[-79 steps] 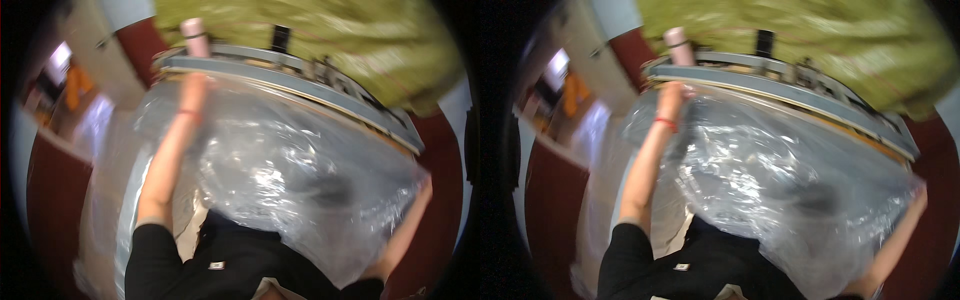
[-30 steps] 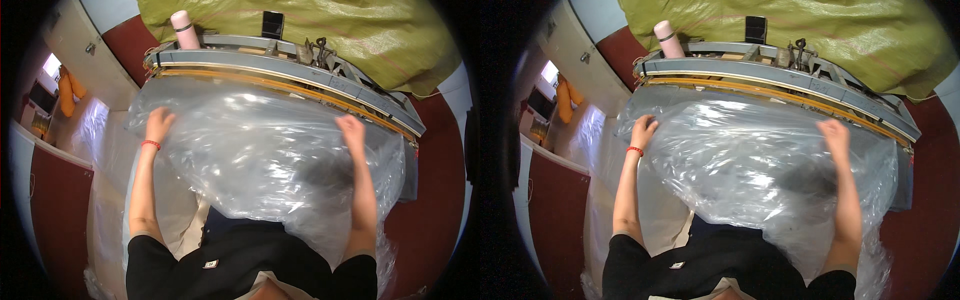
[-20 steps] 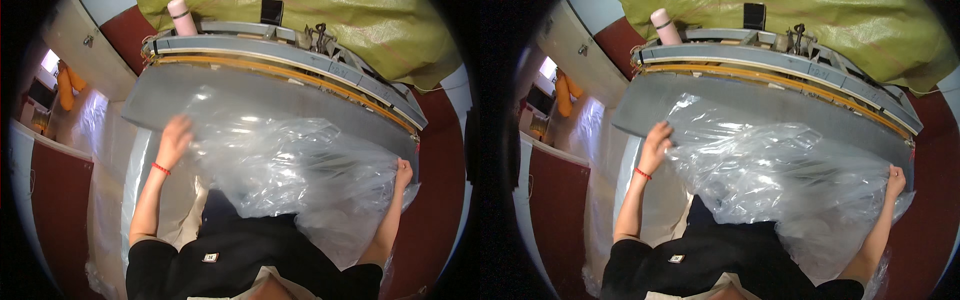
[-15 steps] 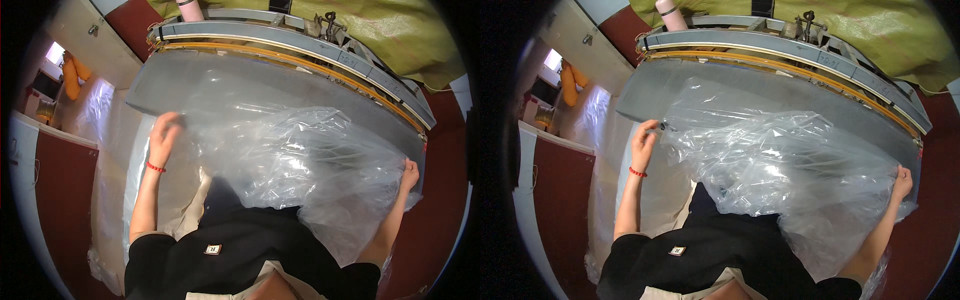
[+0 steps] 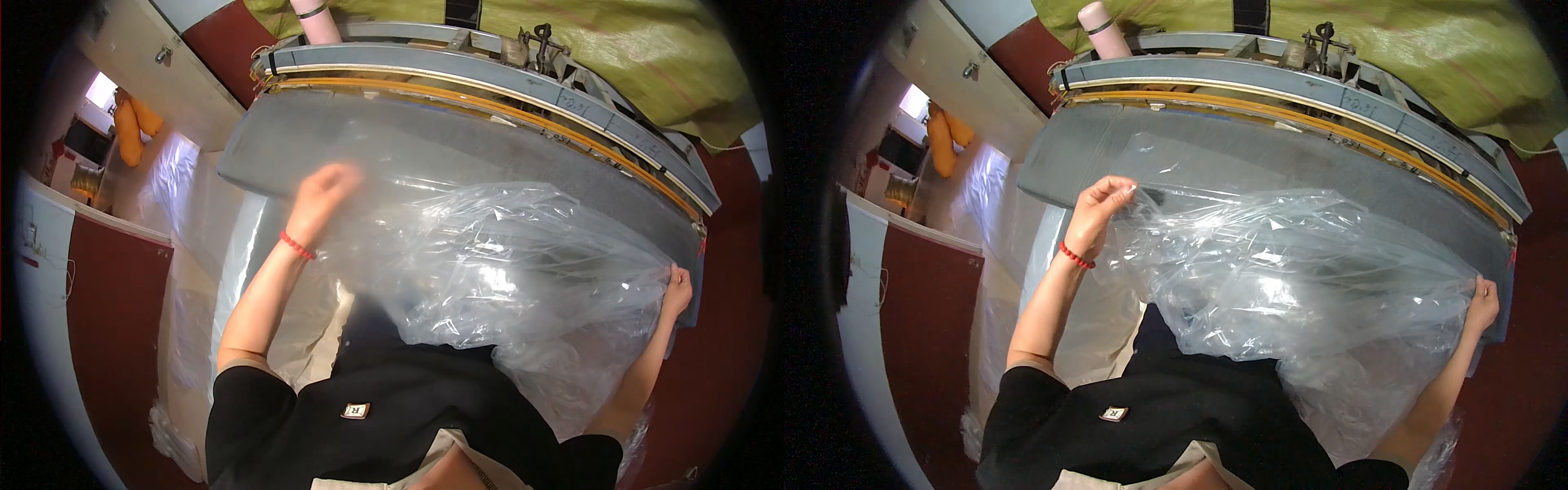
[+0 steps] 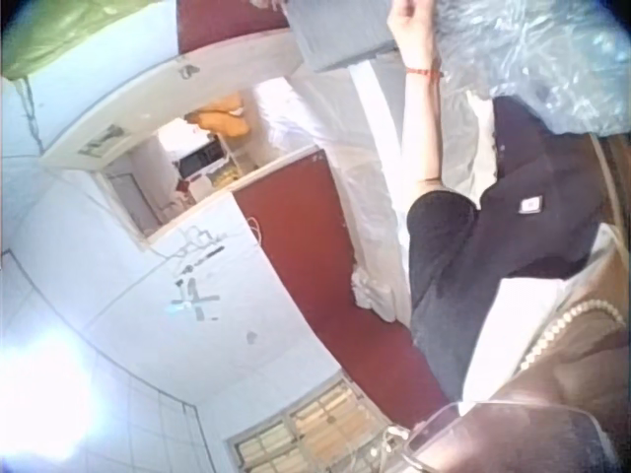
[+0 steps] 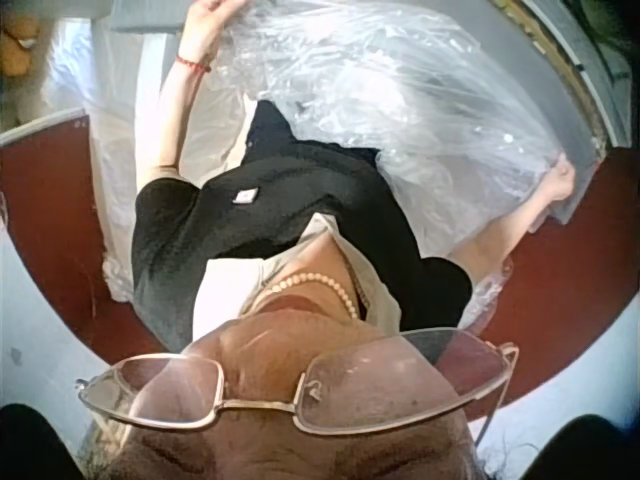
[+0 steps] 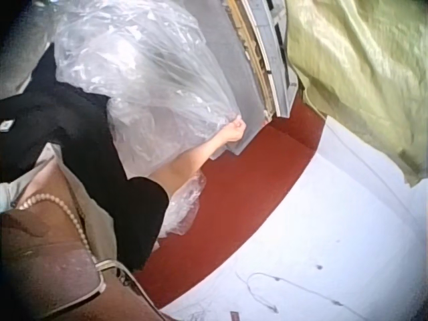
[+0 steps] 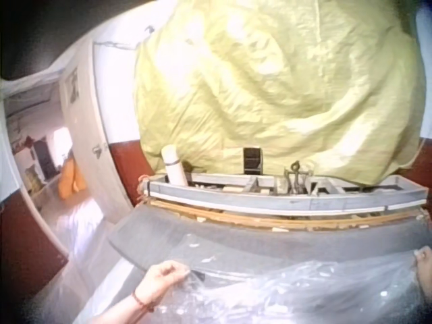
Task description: The recorder is preparing and smoothing out a large sheet of plastic on a workbench or industrial machine.
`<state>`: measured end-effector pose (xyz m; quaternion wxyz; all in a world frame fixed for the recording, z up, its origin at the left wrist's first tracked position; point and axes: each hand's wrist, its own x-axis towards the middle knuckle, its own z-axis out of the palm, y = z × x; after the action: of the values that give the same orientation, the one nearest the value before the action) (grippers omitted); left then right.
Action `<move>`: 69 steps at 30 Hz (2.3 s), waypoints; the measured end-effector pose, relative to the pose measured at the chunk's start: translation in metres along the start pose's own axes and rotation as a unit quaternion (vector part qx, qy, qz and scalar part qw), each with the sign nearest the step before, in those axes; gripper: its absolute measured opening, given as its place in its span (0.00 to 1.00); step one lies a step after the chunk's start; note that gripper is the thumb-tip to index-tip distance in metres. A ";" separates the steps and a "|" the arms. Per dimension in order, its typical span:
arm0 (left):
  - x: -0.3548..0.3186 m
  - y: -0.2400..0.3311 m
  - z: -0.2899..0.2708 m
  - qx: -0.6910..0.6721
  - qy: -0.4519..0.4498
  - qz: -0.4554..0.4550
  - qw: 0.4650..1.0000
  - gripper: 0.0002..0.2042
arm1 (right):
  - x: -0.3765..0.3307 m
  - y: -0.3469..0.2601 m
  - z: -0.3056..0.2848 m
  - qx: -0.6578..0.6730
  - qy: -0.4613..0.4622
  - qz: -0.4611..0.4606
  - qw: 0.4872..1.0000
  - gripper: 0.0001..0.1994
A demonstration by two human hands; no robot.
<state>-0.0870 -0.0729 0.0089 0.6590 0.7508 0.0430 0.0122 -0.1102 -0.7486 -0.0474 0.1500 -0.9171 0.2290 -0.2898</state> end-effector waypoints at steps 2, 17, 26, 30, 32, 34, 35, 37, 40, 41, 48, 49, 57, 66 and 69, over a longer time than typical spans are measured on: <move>0.017 -0.002 -0.005 -0.051 0.000 -0.005 0.999 0.10 | -0.001 0.001 0.000 0.004 0.002 -0.006 1.000 0.14; 0.119 -0.041 -0.005 0.517 0.251 0.144 0.806 0.09 | 0.003 0.009 0.002 0.006 0.005 0.021 1.000 0.15; 0.159 -0.031 -0.015 0.117 0.196 -0.015 0.973 0.08 | 0.048 0.016 0.032 0.533 0.028 0.283 0.797 0.12; 0.179 -0.019 -0.007 0.026 0.381 0.174 0.908 0.05 | 0.074 -0.025 0.061 0.328 0.184 0.068 0.924 0.08; 0.191 -0.029 -0.012 0.248 0.417 0.275 0.830 0.08 | 0.082 -0.029 0.082 0.255 0.161 0.009 0.953 0.09; 0.210 -0.055 -0.034 0.220 0.408 0.240 0.853 0.09 | 0.090 -0.048 0.108 0.352 0.125 0.041 0.927 0.09; 0.222 -0.062 -0.038 0.216 0.404 0.235 0.857 0.09 | 0.097 -0.047 0.117 0.386 0.120 0.046 0.914 0.09; 0.236 -0.063 -0.037 0.180 0.394 0.206 0.878 0.09 | 0.103 -0.061 0.122 0.381 0.109 0.056 0.917 0.08; 0.248 -0.064 -0.034 0.142 0.372 0.191 0.897 0.09 | 0.106 -0.070 0.122 0.367 0.109 0.092 0.919 0.07; 0.249 -0.063 -0.032 0.111 0.362 0.181 0.908 0.09 | 0.108 -0.068 0.125 0.361 0.130 0.086 0.919 0.08; 0.248 -0.053 -0.035 0.060 0.379 0.108 0.917 0.05 | 0.118 -0.055 0.128 0.360 0.195 0.115 0.905 0.06; 0.244 -0.048 -0.031 -0.008 0.396 0.109 0.912 0.04 | 0.117 -0.060 0.122 0.357 0.196 0.117 0.906 0.06; 0.252 -0.065 -0.063 0.033 0.248 0.097 0.963 0.04 | 0.110 -0.036 0.085 0.494 0.111 0.118 0.855 0.07; 0.048 0.001 -0.079 -0.044 0.316 0.258 0.912 0.03 | -0.048 0.064 -0.049 0.230 0.228 0.189 0.927 0.17; 0.010 -0.076 -0.065 0.267 0.419 0.284 0.820 0.01 | -0.092 0.185 0.013 0.147 0.076 0.131 0.977 0.16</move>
<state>-0.0856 0.0021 -0.0580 0.3178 0.7988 0.1015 0.5006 -0.2308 -0.8575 -0.1754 0.3020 -0.8223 0.3130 -0.3670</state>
